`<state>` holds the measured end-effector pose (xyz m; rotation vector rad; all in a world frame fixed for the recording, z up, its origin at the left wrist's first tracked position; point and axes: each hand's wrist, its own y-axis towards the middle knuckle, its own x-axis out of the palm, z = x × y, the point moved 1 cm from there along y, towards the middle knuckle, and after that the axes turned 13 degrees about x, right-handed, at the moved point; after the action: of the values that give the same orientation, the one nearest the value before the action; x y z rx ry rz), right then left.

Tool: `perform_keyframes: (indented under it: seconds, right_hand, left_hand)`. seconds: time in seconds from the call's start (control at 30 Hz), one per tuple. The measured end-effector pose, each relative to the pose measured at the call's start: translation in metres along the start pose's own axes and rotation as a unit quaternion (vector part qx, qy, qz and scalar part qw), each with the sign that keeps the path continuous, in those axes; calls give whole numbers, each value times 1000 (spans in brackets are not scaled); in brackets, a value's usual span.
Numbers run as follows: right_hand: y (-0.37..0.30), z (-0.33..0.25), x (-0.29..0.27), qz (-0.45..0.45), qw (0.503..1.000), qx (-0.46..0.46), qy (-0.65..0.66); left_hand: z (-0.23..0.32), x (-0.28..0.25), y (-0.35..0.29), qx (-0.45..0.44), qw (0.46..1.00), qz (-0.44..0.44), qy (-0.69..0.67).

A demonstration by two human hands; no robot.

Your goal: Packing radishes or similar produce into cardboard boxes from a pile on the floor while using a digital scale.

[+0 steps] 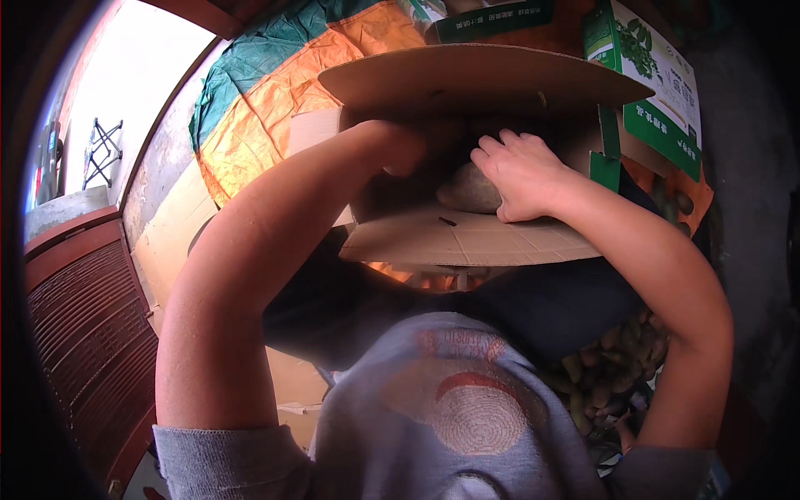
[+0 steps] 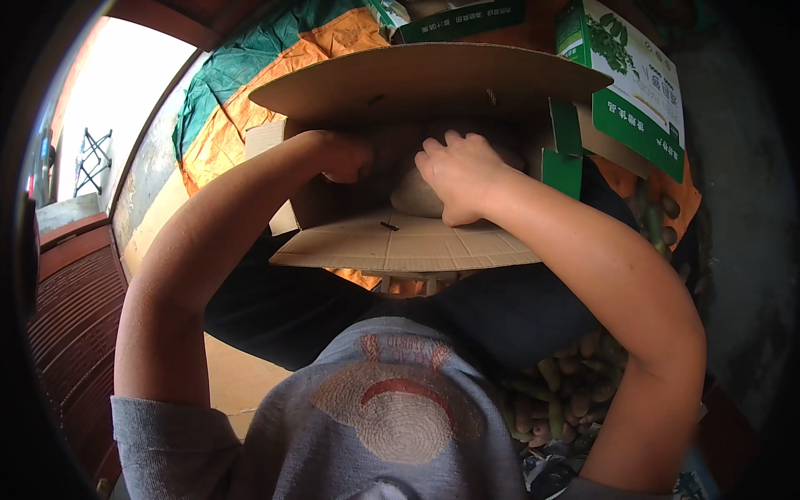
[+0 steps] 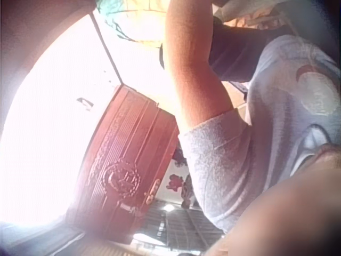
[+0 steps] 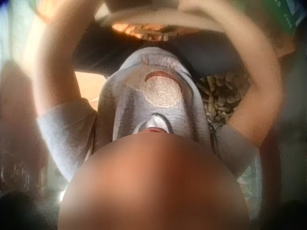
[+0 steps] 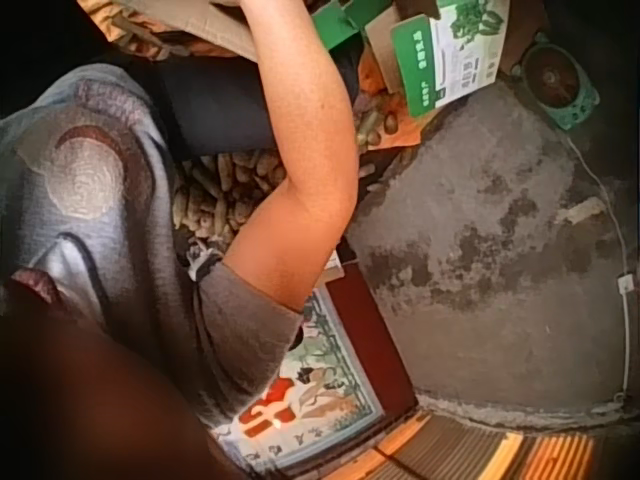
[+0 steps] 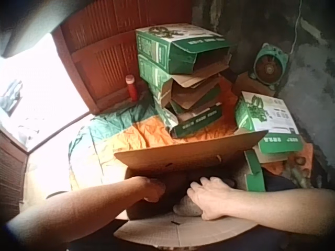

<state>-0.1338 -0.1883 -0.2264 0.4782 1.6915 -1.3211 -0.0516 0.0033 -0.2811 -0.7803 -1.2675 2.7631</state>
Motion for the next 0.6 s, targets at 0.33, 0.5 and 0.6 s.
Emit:
perform_keyframes:
  seconds: [0.33, 0.5, 0.6]
  right_hand:
    - [29, -31, -19, -109, 984, -13, 138]
    - [-26, 31, -56, 101, 967, -25, 233]
    - [-102, 53, -87, 297, 904, 2, 307]
  left_hand:
    - [-37, 18, 29, 55, 967, -97, 227]
    - [30, 16, -39, 111, 909, 100, 388]
    - [100, -7, -113, 95, 962, 142, 212]
